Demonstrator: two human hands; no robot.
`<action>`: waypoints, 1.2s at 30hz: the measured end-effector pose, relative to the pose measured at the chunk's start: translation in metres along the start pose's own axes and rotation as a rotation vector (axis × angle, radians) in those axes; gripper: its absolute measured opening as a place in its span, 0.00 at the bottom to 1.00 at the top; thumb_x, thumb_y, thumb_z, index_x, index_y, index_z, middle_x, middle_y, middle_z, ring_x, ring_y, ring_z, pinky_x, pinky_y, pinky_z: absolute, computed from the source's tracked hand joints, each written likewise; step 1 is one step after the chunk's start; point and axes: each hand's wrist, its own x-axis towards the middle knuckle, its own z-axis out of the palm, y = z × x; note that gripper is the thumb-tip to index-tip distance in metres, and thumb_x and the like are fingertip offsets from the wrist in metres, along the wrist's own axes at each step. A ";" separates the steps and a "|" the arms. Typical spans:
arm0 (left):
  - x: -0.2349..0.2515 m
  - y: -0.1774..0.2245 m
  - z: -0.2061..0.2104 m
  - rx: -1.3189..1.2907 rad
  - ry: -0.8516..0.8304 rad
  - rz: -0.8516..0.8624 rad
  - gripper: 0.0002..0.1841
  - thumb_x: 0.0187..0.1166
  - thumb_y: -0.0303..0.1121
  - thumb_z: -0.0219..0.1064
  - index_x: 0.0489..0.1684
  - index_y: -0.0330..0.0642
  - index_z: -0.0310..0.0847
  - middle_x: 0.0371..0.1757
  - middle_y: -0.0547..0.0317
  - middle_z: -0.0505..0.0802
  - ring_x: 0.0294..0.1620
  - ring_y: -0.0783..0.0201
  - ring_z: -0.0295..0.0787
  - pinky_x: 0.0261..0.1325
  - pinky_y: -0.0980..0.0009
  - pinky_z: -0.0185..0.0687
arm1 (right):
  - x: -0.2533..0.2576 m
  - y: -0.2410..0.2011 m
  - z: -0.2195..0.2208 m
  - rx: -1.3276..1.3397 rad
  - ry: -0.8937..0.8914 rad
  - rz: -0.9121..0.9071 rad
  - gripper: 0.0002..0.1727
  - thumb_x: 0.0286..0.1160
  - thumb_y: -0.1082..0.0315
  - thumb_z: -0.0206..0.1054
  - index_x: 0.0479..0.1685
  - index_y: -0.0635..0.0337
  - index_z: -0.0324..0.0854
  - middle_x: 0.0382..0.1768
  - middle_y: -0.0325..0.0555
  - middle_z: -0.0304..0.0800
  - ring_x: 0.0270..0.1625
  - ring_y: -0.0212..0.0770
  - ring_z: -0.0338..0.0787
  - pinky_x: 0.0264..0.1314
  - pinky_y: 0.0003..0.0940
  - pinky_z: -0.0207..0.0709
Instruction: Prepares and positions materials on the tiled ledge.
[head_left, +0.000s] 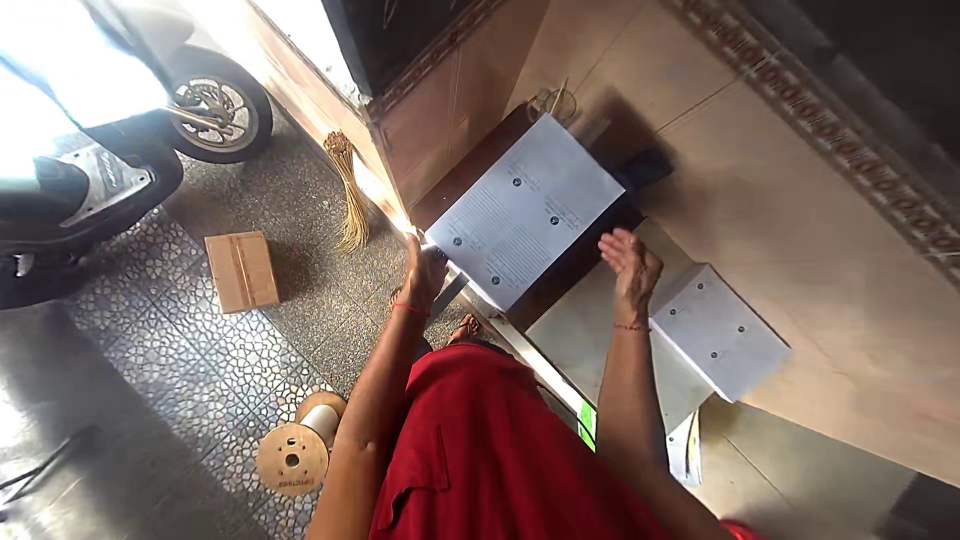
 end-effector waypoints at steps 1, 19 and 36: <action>0.000 -0.001 0.000 0.006 0.003 0.001 0.50 0.85 0.64 0.11 0.70 0.31 0.70 0.65 0.45 0.85 0.61 0.60 0.82 0.63 0.61 0.76 | 0.013 -0.013 0.003 -0.032 -0.025 -0.040 0.35 0.95 0.50 0.34 0.83 0.69 0.65 0.76 0.58 0.81 0.76 0.43 0.84 0.79 0.36 0.75; -0.007 -0.003 0.000 0.062 0.001 0.032 0.51 0.84 0.67 0.11 0.81 0.34 0.65 0.80 0.45 0.77 0.76 0.57 0.74 0.76 0.57 0.71 | 0.269 -0.080 0.112 -0.704 -0.402 0.004 0.48 0.91 0.35 0.39 0.68 0.82 0.75 0.72 0.79 0.77 0.80 0.70 0.75 0.83 0.66 0.60; 0.000 0.004 0.005 -0.030 0.063 -0.045 0.52 0.84 0.67 0.11 0.81 0.34 0.65 0.79 0.45 0.78 0.76 0.57 0.75 0.76 0.58 0.70 | 0.270 -0.082 0.117 -0.678 -0.399 0.086 0.50 0.88 0.31 0.40 0.70 0.77 0.76 0.73 0.74 0.78 0.80 0.64 0.75 0.83 0.63 0.62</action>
